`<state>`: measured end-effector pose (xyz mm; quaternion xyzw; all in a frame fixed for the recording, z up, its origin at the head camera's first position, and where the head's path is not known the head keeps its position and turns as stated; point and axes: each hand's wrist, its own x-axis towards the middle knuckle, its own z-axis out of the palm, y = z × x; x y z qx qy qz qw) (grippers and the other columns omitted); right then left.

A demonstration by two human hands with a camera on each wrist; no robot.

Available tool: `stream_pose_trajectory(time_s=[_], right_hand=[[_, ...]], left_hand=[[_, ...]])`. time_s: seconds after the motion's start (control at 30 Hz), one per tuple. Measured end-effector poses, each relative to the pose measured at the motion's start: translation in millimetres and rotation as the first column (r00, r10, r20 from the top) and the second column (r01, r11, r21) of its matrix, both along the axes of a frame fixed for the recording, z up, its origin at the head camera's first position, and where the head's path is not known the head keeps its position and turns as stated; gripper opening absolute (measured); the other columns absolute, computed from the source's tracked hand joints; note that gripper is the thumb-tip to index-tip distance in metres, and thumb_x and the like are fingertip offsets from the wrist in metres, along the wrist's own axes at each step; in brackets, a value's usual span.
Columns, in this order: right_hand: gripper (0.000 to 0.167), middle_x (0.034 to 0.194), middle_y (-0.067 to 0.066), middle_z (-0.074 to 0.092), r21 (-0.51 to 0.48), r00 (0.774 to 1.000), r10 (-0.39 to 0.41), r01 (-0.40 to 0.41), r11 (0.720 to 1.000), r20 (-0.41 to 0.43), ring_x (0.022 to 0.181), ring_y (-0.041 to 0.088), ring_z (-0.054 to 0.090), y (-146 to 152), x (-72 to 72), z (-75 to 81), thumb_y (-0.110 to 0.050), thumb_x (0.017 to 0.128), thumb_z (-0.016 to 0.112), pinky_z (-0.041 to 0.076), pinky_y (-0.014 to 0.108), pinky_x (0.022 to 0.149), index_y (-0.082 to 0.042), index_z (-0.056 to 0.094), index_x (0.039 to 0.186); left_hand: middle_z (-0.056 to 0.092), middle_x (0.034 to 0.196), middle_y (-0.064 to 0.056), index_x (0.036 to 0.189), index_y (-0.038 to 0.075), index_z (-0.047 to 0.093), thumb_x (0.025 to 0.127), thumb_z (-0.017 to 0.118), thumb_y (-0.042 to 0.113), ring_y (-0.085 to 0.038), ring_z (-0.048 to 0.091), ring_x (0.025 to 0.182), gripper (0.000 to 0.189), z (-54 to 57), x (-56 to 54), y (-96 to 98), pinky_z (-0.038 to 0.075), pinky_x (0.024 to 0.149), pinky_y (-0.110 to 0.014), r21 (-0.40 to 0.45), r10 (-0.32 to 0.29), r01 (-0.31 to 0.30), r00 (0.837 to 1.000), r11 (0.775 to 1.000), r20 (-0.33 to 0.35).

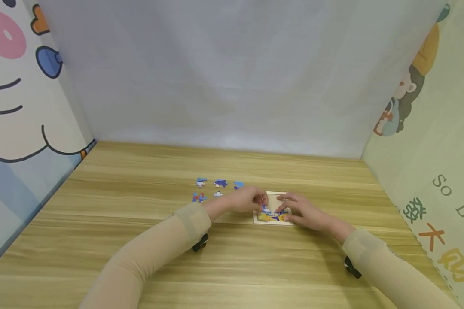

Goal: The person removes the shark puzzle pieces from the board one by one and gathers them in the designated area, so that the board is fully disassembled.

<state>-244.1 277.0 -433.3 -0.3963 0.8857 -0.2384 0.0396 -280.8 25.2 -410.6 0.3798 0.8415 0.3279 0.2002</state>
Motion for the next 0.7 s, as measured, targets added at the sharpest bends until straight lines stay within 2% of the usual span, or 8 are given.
stream_pose_trajectory(time_s=[0.23, 0.43, 0.7], right_hand=[[0.021, 0.139, 0.019, 0.045, 0.0, 1.0, 0.016, -0.016, 1.0, -0.002, 0.131, 0.044, 0.032, 1.3, -2.0, -1.5, -0.014, 0.089, 0.064, 0.022, 0.063, 0.102, -0.017, 0.062, 0.11], [0.023, 0.139, 0.02, 0.044, 0.011, 1.0, 0.007, -0.007, 1.0, 0.012, 0.131, 0.044, 0.032, 0.2, 0.2, -0.1, -0.014, 0.089, 0.064, 0.023, 0.063, 0.102, -0.015, 0.062, 0.112], [0.024, 0.138, 0.02, 0.044, 0.003, 1.0, 0.002, -0.002, 1.0, 0.011, 0.13, 0.044, 0.032, 0.5, -0.4, -0.7, -0.013, 0.089, 0.064, 0.023, 0.063, 0.102, -0.014, 0.061, 0.113]], left_hand=[[0.063, 0.088, 0.001, 0.096, 0.008, 0.062, 0.089, 0.063, 0.006, -0.01, 0.058, 0.082, 0.007, 16.7, 3.2, -9.7, 0.048, 0.073, -0.021, 0.054, -0.003, 0.003, 1.0, 0.999, 0.005], [0.062, 0.088, 0.003, 0.097, 0.012, 0.062, 0.09, 0.064, 0.01, -0.009, 0.057, 0.083, 0.007, 28.4, 4.5, -23.3, 0.047, 0.075, -0.021, 0.057, 0.038, -0.037, 0.999, 0.998, -0.014], [0.061, 0.09, -0.002, 0.102, 0.003, 0.06, 0.091, 0.061, 0.007, -0.012, 0.058, 0.084, 0.013, 54.4, 11.3, -47.8, 0.049, 0.076, -0.023, 0.118, 0.046, -0.052, 0.998, 0.992, 0.053]])
